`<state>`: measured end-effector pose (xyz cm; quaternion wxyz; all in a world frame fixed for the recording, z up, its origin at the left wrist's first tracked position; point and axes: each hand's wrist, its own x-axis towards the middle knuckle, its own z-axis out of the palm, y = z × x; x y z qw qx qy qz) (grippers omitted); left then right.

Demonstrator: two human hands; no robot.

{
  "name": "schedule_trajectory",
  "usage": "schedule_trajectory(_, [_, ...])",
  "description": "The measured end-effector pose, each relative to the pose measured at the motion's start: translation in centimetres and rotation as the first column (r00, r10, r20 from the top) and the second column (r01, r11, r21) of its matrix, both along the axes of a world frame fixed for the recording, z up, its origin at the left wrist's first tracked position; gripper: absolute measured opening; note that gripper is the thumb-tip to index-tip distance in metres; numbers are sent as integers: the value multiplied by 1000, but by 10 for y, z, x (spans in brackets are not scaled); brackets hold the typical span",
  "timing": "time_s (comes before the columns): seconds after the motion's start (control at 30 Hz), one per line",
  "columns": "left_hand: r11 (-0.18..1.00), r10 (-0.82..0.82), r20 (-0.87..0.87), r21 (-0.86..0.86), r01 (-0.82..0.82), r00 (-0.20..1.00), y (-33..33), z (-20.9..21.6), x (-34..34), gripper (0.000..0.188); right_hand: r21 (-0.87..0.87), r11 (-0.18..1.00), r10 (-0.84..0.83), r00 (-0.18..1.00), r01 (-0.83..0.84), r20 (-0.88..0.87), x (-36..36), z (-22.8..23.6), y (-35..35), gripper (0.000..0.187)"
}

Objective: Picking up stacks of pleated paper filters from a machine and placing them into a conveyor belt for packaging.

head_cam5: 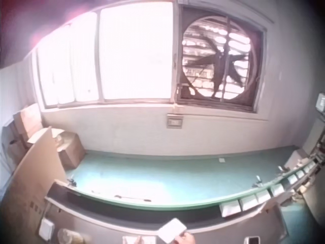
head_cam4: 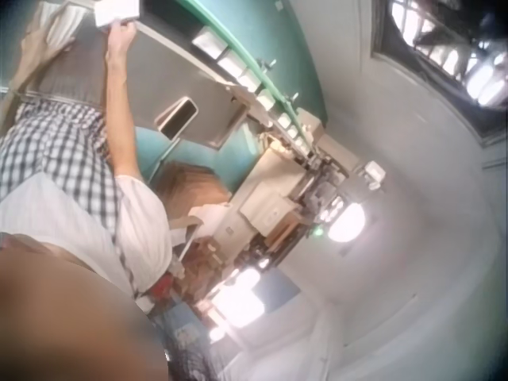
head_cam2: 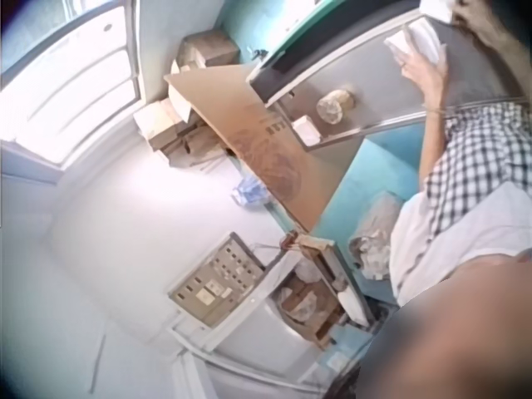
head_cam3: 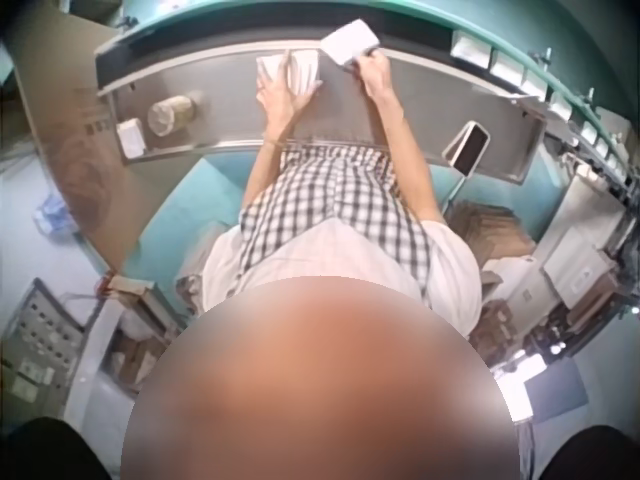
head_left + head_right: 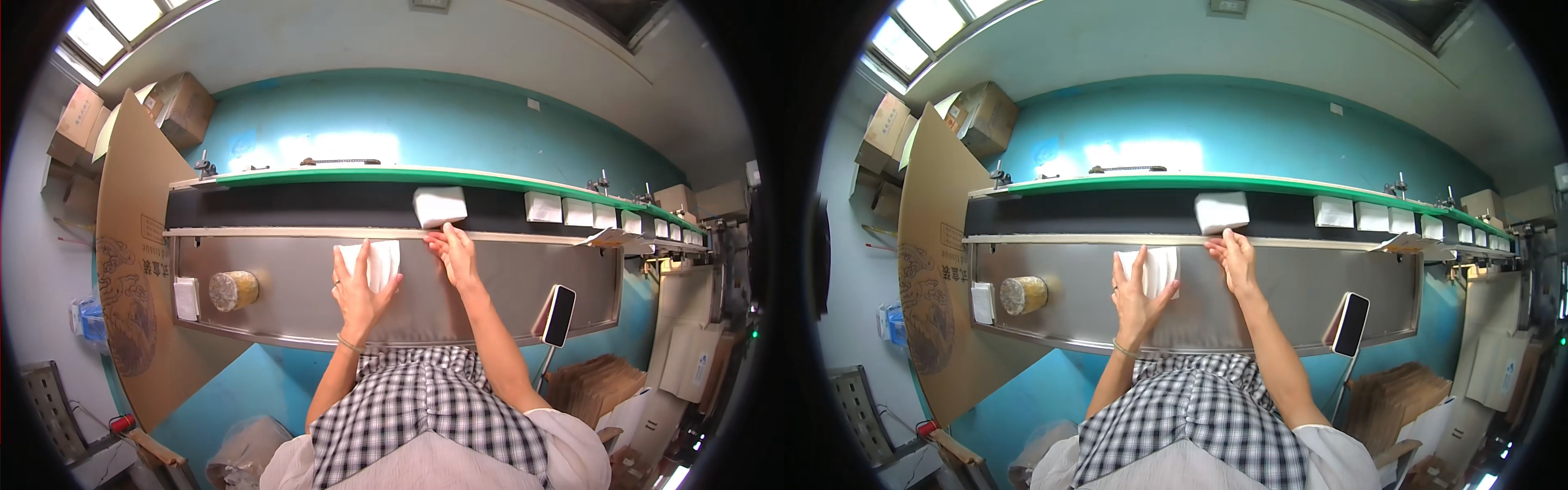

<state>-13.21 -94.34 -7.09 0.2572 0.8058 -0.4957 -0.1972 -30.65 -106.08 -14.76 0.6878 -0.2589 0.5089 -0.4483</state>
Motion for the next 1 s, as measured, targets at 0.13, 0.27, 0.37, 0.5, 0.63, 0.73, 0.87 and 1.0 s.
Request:
schedule_trajectory(0.13, [986, -52, -140, -167, 28, 989, -1, -28, 4, 91, -158, 923, 273, 885, -352, -377, 26, -3, 36, 35])
schedule_trajectory(0.27, [992, -42, -80, -118, 33, 996, -1, -3, -5, 93, -134, 913, 324, 885, -385, -335, 32, 5, 46, 39])
schedule_trajectory(0.37, [998, -13, -40, -58, 10, 999, 4, -3, 1, 96, -11, 924, 377, 915, -383, -140, 23, 14, 48, 35])
schedule_trajectory(0.5, [999, 16, -49, -48, -19, 999, 3, -10, 6, 96, 23, 890, 432, 825, -456, -364, 3, 6, 29, 30])
schedule_trajectory(0.63, [982, -36, -148, -190, 8, 988, 2, -10, 4, 89, 74, 988, 142, 987, -137, -70, 18, 22, 0, 35])
schedule_trajectory(0.73, [972, -60, -324, -234, -19, 944, -3, -17, 2, 87, -195, 874, 298, 809, -444, -506, 36, 16, 38, 41])
schedule_trajectory(0.87, [953, -99, -220, -303, 29, 970, -2, -16, -1, 96, -212, 892, 289, 864, -400, -412, 43, 19, 50, 39])
schedule_trajectory(1.0, [970, -98, -150, -237, 61, 984, 2, -12, 5, 106, 33, 851, 525, 847, -525, -86, 24, 39, 51, 34])
